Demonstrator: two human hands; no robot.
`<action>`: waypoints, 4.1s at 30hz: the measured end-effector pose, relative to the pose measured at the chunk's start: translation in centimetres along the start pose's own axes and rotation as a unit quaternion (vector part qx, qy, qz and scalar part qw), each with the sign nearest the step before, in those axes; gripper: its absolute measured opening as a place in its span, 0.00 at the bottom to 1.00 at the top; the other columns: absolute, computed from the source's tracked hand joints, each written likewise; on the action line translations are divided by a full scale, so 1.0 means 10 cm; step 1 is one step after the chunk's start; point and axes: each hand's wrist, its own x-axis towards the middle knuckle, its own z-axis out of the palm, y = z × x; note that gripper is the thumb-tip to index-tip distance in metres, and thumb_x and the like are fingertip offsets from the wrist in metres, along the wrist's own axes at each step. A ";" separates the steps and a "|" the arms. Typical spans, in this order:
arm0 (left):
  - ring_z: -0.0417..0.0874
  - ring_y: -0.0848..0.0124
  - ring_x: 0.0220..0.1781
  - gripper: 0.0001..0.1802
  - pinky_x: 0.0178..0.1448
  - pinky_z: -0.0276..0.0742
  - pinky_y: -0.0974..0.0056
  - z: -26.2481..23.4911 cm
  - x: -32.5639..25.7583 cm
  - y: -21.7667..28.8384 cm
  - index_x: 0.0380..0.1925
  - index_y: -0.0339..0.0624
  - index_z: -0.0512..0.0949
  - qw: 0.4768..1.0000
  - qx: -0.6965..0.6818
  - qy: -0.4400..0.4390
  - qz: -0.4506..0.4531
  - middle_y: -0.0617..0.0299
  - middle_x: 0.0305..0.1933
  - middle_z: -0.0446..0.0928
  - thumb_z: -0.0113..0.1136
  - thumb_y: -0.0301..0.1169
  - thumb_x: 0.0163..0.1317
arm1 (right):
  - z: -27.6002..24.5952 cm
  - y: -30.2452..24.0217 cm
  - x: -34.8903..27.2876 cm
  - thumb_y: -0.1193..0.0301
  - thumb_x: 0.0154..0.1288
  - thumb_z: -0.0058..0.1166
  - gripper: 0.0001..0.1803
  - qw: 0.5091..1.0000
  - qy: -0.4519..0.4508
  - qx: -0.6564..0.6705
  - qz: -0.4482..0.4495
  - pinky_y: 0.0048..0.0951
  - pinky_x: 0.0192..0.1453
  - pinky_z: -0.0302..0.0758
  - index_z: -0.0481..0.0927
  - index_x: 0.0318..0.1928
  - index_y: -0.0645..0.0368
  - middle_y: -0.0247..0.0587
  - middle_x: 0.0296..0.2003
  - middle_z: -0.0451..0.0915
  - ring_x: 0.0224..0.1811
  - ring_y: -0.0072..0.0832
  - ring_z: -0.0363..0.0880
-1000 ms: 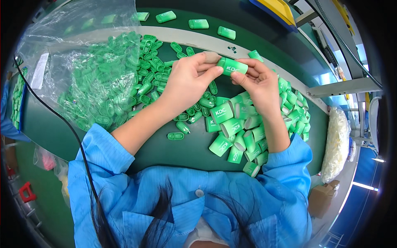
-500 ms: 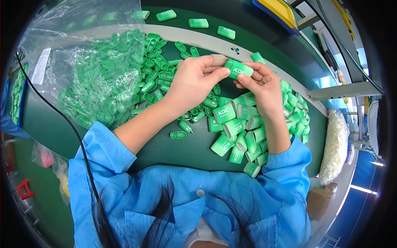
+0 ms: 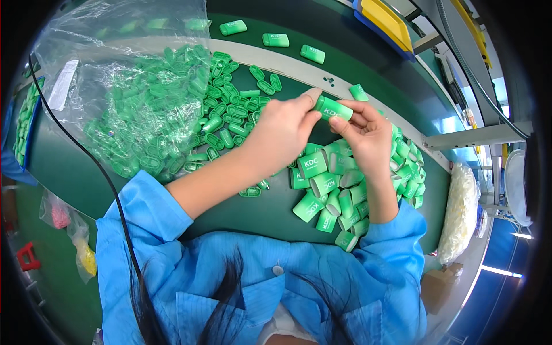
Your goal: The person assembles green plastic capsule components by hand on a factory workbench. They pick up a cylindrical body and a cap, fit them together, and place the finished unit on the table. The person periodically empties a blue bin of completed units onto the workspace to continue the process.
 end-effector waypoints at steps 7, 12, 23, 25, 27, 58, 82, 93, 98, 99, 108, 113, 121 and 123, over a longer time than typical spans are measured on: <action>0.79 0.48 0.28 0.20 0.29 0.74 0.53 0.22 -0.12 -0.07 0.51 0.27 0.63 0.990 0.081 0.094 0.072 0.43 0.27 0.76 0.49 0.17 0.56 | 0.28 -0.03 -0.08 0.77 0.52 0.62 0.14 0.944 0.114 -0.244 -0.192 0.22 0.34 0.80 0.78 0.41 0.66 0.45 0.29 0.82 0.30 0.26 0.84; 0.79 0.45 0.28 0.22 0.30 0.76 0.51 0.19 -0.02 -0.13 0.49 0.21 0.63 0.989 0.098 0.076 0.075 0.37 0.32 0.76 0.49 0.18 0.52 | 0.23 -0.05 0.02 0.78 0.53 0.62 0.14 0.934 0.088 -0.291 -0.188 0.22 0.35 0.80 0.78 0.41 0.67 0.45 0.30 0.82 0.31 0.26 0.84; 0.79 0.45 0.28 0.18 0.30 0.74 0.50 0.19 -0.11 -0.12 0.48 0.24 0.65 0.991 0.129 0.034 0.027 0.39 0.27 0.75 0.49 0.19 0.57 | 0.19 0.03 -0.03 0.79 0.51 0.62 0.14 0.961 0.056 -0.247 -0.111 0.21 0.37 0.80 0.79 0.41 0.67 0.45 0.33 0.83 0.32 0.24 0.83; 0.79 0.45 0.29 0.19 0.31 0.74 0.50 0.19 -0.07 -0.14 0.50 0.26 0.64 0.988 0.147 0.044 0.031 0.39 0.29 0.76 0.49 0.20 0.57 | 0.20 0.05 0.02 0.78 0.52 0.62 0.14 0.942 0.064 -0.280 -0.176 0.21 0.36 0.79 0.79 0.41 0.67 0.43 0.31 0.83 0.31 0.24 0.83; 0.79 0.45 0.30 0.20 0.34 0.75 0.49 0.15 0.03 -0.17 0.52 0.28 0.64 0.988 0.149 0.027 0.030 0.40 0.30 0.77 0.48 0.20 0.57 | 0.16 0.06 0.14 0.78 0.53 0.61 0.15 0.949 0.050 -0.264 -0.166 0.21 0.37 0.78 0.78 0.42 0.67 0.40 0.31 0.82 0.31 0.22 0.81; 0.78 0.75 0.32 0.16 0.38 0.75 0.69 -0.20 0.32 -0.20 0.38 0.35 0.76 0.976 -0.158 -0.105 -0.112 0.62 0.31 0.78 0.65 0.30 0.51 | 0.02 -0.04 0.32 0.76 0.57 0.60 0.22 0.996 -0.059 -0.054 0.025 0.16 0.28 0.73 0.67 0.49 0.64 0.35 0.34 0.78 0.29 0.16 0.76; 0.83 0.73 0.36 0.14 0.43 0.80 0.69 -0.11 0.23 -0.23 0.40 0.30 0.79 0.972 -0.210 -0.045 -0.095 0.54 0.36 0.82 0.64 0.25 0.53 | -0.12 0.13 0.17 0.79 0.57 0.59 0.17 0.987 -0.057 0.123 0.086 0.23 0.44 0.78 0.74 0.47 0.69 0.43 0.37 0.80 0.37 0.24 0.80; 0.82 0.73 0.42 0.16 0.49 0.78 0.70 -0.11 0.19 -0.13 0.45 0.30 0.77 0.978 -0.194 -0.045 -0.060 0.55 0.40 0.81 0.62 0.23 0.56 | -0.13 0.08 0.13 0.83 0.53 0.60 0.18 0.997 -0.037 0.070 0.026 0.22 0.46 0.78 0.75 0.47 0.70 0.44 0.38 0.80 0.40 0.24 0.80; 0.82 0.76 0.38 0.17 0.41 0.78 0.69 0.00 0.13 -0.13 0.49 0.31 0.75 0.993 -0.112 -0.010 -0.048 0.52 0.38 0.81 0.58 0.26 0.60 | -0.06 0.12 0.13 0.82 0.54 0.60 0.18 0.996 -0.011 0.083 0.027 0.22 0.44 0.79 0.75 0.46 0.70 0.44 0.37 0.81 0.38 0.24 0.81; 0.83 0.70 0.32 0.17 0.34 0.76 0.64 -0.03 0.09 -0.02 0.51 0.31 0.72 1.000 -0.007 -0.005 0.002 0.47 0.33 0.80 0.54 0.24 0.61 | -0.04 0.10 0.10 0.82 0.54 0.60 0.17 0.997 -0.002 0.065 0.028 0.22 0.44 0.79 0.75 0.46 0.70 0.44 0.37 0.81 0.37 0.24 0.81; 0.80 0.49 0.30 0.19 0.33 0.74 0.55 0.14 0.04 -0.16 0.53 0.33 0.68 0.994 0.072 0.071 0.047 0.43 0.29 0.77 0.51 0.23 0.60 | 0.17 0.04 0.08 0.80 0.55 0.59 0.16 0.994 0.048 -0.091 -0.048 0.21 0.40 0.77 0.75 0.45 0.73 0.41 0.32 0.81 0.33 0.19 0.79; 0.77 0.50 0.46 0.19 0.51 0.72 0.54 -0.06 0.45 -0.31 0.48 0.36 0.74 0.983 0.172 0.064 0.031 0.46 0.44 0.76 0.58 0.26 0.55 | -0.32 0.04 0.94 0.73 0.58 0.59 0.10 0.991 -0.033 -0.122 0.051 0.17 0.34 0.71 0.77 0.38 0.65 0.31 0.27 0.78 0.28 0.15 0.73; 0.73 0.58 0.46 0.09 0.52 0.71 0.59 -0.09 0.38 -0.19 0.28 0.38 0.79 0.909 0.391 -0.130 0.052 0.54 0.36 0.74 0.64 0.29 0.46 | -0.80 0.71 1.64 0.62 0.49 0.66 0.19 0.936 0.091 -0.328 0.088 0.26 0.37 0.75 0.80 0.34 0.66 0.38 0.26 0.80 0.29 0.27 0.78; 0.73 0.58 0.45 0.09 0.51 0.71 0.58 -0.03 0.36 -0.22 0.27 0.39 0.79 0.905 0.394 -0.137 0.082 0.54 0.34 0.74 0.64 0.29 0.45 | -0.80 0.61 1.47 0.59 0.47 0.66 0.22 0.911 0.095 -0.401 0.028 0.29 0.42 0.75 0.81 0.35 0.66 0.40 0.29 0.80 0.32 0.32 0.79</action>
